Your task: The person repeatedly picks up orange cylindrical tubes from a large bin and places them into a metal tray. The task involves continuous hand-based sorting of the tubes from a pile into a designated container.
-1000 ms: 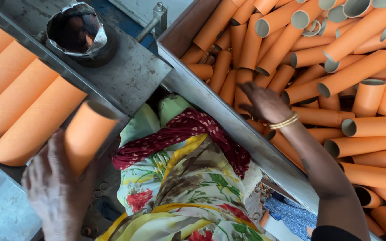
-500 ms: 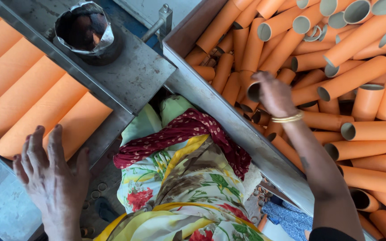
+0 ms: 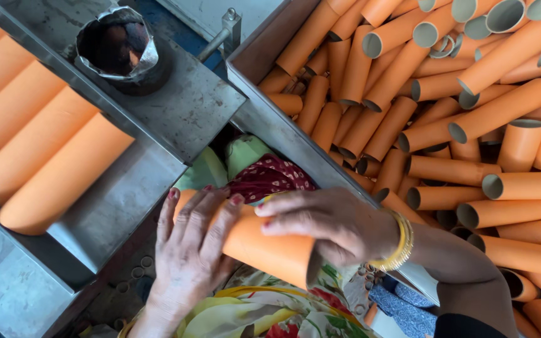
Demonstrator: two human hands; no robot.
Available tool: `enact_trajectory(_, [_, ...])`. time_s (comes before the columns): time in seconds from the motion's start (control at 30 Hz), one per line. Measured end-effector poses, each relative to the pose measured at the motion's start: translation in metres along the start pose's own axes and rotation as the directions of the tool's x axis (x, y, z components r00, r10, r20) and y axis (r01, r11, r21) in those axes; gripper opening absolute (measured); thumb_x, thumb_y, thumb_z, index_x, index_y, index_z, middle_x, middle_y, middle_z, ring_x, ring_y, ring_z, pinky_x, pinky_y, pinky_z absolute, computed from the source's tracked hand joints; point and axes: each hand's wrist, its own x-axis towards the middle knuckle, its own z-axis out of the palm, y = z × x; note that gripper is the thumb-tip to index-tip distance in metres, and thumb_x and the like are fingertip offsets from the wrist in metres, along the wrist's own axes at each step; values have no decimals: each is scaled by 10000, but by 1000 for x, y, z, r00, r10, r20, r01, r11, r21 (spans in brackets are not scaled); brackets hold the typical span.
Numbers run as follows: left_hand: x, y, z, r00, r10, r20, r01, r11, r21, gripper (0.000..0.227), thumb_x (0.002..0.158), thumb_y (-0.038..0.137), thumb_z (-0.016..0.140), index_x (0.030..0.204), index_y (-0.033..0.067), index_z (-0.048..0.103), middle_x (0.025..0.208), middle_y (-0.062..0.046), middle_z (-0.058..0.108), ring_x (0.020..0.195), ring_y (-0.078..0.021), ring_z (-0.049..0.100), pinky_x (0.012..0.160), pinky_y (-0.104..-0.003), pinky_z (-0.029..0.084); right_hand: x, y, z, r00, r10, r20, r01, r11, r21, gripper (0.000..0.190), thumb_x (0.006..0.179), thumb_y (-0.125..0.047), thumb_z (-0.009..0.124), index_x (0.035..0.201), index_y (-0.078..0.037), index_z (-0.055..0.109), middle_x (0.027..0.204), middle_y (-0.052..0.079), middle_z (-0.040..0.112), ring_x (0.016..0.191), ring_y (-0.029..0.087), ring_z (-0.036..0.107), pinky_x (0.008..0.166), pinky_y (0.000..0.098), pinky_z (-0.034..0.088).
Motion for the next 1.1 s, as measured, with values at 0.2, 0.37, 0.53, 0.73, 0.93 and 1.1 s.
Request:
enact_trajectory(0.2, [-23, -47, -13, 952, -297, -76, 306, 932, 195, 888, 662, 272, 866, 1464, 108, 524, 1281, -142, 630, 1169, -304, 611, 1175, -557, 395, -49, 120, -26, 921, 323, -219, -390, 786, -480, 284, 1044, -104, 632, 1327, -126, 629, 1205, 74, 665, 866, 197, 711, 767, 315, 606])
enact_trajectory(0.37, [-62, -89, -26, 870, -474, -137, 483, 759, 438, 834, 801, 357, 836, 1531, 92, 531, 1296, -139, 610, 1222, -301, 597, 1198, -518, 385, -123, 224, -37, 784, 600, -161, -196, -7, -981, 616, 837, -189, 675, 1445, -186, 578, 1511, 168, 446, 1187, 322, 586, 958, 446, 525])
enact_trajectory(0.53, [-78, -106, -18, 853, -495, -164, 504, 704, 499, 677, 933, 411, 803, 1478, 122, 525, 1326, -106, 596, 1239, -267, 577, 1221, -495, 350, -174, 297, -41, 807, 548, -218, -103, -233, -967, 533, 942, -253, 624, 1471, -258, 558, 1623, 197, 334, 1250, 396, 556, 933, 545, 511])
enact_trajectory(0.73, [-75, -105, -21, 828, -529, -185, 554, 724, 411, 645, 908, 380, 804, 1444, 140, 536, 1398, -113, 602, 1322, -278, 568, 1238, -491, 335, -209, 338, -60, 812, 552, -190, -36, -277, -960, 290, 997, -278, 570, 1283, -248, 615, 1319, 212, 576, 884, 341, 671, 650, 454, 555])
enact_trajectory(0.93, [-70, -103, -21, 817, -539, -204, 575, 747, 332, 669, 891, 360, 814, 1468, 135, 562, 1392, -126, 600, 1332, -302, 554, 1270, -514, 332, -207, 305, -107, 840, 485, -245, -122, -272, -955, 100, 955, -179, 608, 1043, -149, 645, 969, 82, 632, 789, 206, 661, 640, 341, 528])
enact_trajectory(1.1, [-67, -102, -22, 818, -536, -211, 576, 752, 322, 631, 893, 369, 806, 1430, 138, 568, 1381, -124, 604, 1351, -300, 555, 1259, -512, 334, -137, 248, -100, 881, 371, -293, -242, -177, -954, 58, 948, -154, 654, 986, -122, 627, 959, 74, 618, 843, 234, 673, 753, 383, 557])
